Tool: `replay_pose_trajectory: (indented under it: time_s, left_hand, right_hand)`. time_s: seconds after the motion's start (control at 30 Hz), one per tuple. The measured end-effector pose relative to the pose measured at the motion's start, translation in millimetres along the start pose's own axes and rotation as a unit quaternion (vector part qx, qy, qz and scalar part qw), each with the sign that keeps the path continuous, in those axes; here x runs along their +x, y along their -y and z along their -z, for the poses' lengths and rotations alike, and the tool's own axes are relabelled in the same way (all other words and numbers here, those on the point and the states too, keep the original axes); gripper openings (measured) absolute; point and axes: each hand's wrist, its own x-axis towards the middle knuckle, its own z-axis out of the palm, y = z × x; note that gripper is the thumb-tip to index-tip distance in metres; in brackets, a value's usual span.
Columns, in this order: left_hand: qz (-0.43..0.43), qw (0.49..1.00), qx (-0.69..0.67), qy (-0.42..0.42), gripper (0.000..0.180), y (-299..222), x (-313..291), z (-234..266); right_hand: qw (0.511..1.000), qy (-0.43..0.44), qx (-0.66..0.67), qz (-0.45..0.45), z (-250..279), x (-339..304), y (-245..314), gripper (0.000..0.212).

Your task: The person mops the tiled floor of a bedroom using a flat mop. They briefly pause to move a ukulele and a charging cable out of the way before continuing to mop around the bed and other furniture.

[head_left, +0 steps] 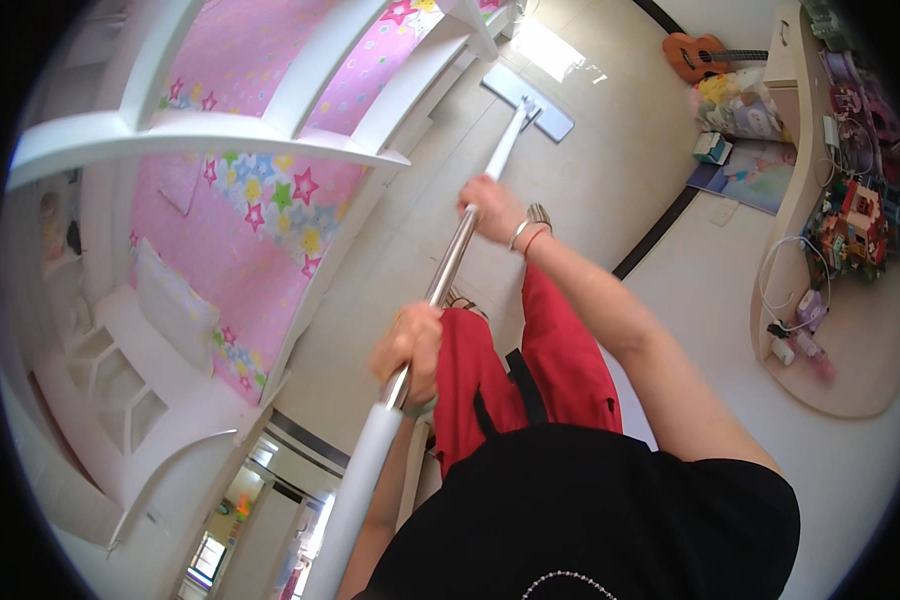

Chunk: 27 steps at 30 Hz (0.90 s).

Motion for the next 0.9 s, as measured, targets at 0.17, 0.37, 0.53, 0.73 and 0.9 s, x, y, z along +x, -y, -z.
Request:
replay_pose_trajectory:
  time_s: [0.17,0.37,0.53,0.73,0.9]
  left_hand:
    - [-0.023,0.999,-0.022,-0.017,0.024,73.1,71.4,-81.7]
    - [0.030,0.997,-0.066,-0.012,0.028,109.0,127.9,-112.8]
    - [0.014,1.000,0.000,-0.005,0.026,94.9,82.6,-87.9]
    - [0.063,0.998,0.017,-0.013,0.023,19.2,-19.0,5.0]
    - [0.092,0.993,0.045,-0.054,0.025,-56.7,-107.4,84.3]
  right_hand:
    - [0.997,-0.041,-0.062,-0.018,77.0,52.5,-105.5,0.008]
    - [0.990,0.010,-0.114,-0.080,115.7,96.1,-161.4,0.013]
    - [0.995,0.003,-0.095,-0.036,81.7,68.6,-145.6,0.004]
    - [1.000,0.028,0.005,-0.007,-5.0,0.5,-21.5,0.005]
    - [0.996,0.062,0.060,-0.017,-85.0,-60.2,99.5,0.009]
